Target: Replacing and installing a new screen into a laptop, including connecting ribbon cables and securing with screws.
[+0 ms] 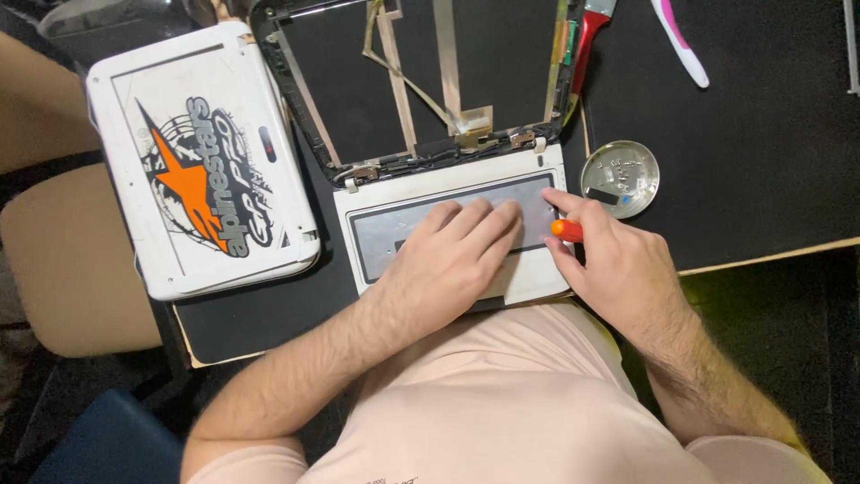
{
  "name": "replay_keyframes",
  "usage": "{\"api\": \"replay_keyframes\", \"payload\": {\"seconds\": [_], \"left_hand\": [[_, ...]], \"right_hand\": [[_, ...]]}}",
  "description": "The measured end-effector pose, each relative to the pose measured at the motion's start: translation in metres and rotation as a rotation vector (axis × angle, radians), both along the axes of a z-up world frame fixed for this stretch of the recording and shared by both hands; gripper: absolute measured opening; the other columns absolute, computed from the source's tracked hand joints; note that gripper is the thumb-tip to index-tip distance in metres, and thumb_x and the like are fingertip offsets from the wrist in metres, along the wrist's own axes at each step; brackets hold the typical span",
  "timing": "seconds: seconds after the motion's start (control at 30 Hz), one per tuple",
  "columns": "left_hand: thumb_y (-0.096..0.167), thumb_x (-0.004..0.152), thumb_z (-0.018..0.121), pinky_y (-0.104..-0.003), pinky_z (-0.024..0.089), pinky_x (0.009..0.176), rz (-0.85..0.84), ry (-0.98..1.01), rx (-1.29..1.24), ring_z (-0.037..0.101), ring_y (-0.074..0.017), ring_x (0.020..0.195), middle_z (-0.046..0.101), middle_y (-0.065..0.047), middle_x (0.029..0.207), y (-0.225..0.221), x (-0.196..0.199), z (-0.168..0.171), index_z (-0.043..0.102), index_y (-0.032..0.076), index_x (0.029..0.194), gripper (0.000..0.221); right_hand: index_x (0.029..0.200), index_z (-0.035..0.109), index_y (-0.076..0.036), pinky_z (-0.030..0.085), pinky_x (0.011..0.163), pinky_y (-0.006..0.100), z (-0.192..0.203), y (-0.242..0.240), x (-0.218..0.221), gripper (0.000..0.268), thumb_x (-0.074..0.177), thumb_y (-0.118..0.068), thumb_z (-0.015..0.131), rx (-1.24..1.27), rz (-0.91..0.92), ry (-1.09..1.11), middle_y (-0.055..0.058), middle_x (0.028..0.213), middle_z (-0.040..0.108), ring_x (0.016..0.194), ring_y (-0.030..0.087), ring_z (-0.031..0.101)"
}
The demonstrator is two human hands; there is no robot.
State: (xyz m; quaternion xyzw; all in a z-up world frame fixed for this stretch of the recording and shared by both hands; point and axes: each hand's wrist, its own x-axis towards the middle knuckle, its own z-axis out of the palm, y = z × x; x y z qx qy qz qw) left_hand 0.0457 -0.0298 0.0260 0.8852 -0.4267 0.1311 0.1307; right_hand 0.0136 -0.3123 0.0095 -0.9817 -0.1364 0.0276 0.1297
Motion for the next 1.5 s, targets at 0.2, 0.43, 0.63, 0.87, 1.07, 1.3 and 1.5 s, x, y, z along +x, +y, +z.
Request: {"api": "replay_keyframes", "payload": {"seconds": [0.2,0.43,0.63,0.87,1.07,1.3,1.5], "left_hand": [[0.015,0.113,0.082,-0.046,0.056,0.099,-0.086,-0.012,-0.087,0.069,-0.0291,0.11,0.068,-0.009,0.123,-0.035,0.024,-0.037,0.083,0.008,0.119,0.009],[0.012,0.115,0.074,-0.041,0.049,0.083,-0.147,-0.063,-0.027,0.064,-0.0265,0.101,0.076,-0.006,0.133,-0.033,0.035,-0.025,0.082,0.012,0.113,0.009],[0.022,0.124,0.068,-0.04,0.051,0.088,-0.155,-0.05,0.016,0.065,-0.0257,0.104,0.074,-0.006,0.138,-0.036,0.039,-0.019,0.079,0.011,0.137,0.021],[0.018,0.126,0.075,-0.04,0.054,0.089,-0.135,-0.028,-0.045,0.071,-0.027,0.109,0.078,-0.005,0.142,-0.037,0.041,-0.017,0.082,0.012,0.129,0.01],[0.018,0.125,0.081,-0.04,0.055,0.085,-0.125,0.008,-0.095,0.07,-0.0268,0.109,0.08,-0.004,0.14,-0.04,0.042,-0.019,0.073,0.013,0.109,0.018],[0.02,0.125,0.082,-0.041,0.055,0.083,-0.133,0.035,-0.095,0.07,-0.028,0.109,0.082,-0.005,0.141,-0.037,0.046,-0.02,0.076,0.013,0.111,0.017],[0.022,0.125,0.085,-0.043,0.056,0.088,-0.13,0.089,-0.087,0.069,-0.0296,0.113,0.081,-0.004,0.15,-0.033,0.043,-0.028,0.082,0.012,0.125,0.01]], "right_hand": [[0.108,0.061,-0.012,0.065,0.066,0.044,0.02,0.001,0.007,0.035,0.107,-0.024,0.094,0.268,0.008,-0.026,0.013,0.105,0.092,0.077,0.034,0.087],[0.121,0.04,-0.01,0.053,0.072,0.035,-0.029,-0.063,-0.007,0.012,0.125,-0.017,0.048,1.198,-0.233,-0.033,0.037,0.127,0.067,0.083,0.031,0.066],[0.124,0.051,-0.012,0.046,0.076,0.031,-0.051,-0.09,0.016,0.045,0.133,-0.056,0.055,1.209,-0.364,-0.244,0.021,0.108,0.062,0.089,0.024,0.058],[0.131,0.05,-0.012,0.053,0.065,0.033,-0.086,-0.095,0.026,0.029,0.135,-0.04,0.058,1.315,-0.43,-0.268,0.024,0.104,0.063,0.088,0.027,0.065],[0.132,0.048,-0.009,0.054,0.064,0.034,-0.081,-0.093,0.023,0.033,0.135,-0.041,0.057,1.233,-0.383,-0.259,0.027,0.101,0.062,0.079,0.026,0.059],[0.131,0.048,-0.009,0.05,0.059,0.03,-0.08,-0.094,0.023,0.033,0.134,-0.041,0.056,1.193,-0.411,-0.218,0.026,0.099,0.065,0.072,0.023,0.057],[0.131,0.048,-0.009,0.05,0.061,0.032,-0.079,-0.092,0.025,0.035,0.134,-0.042,0.059,1.234,-0.412,-0.201,0.027,0.098,0.063,0.073,0.024,0.056]]}}
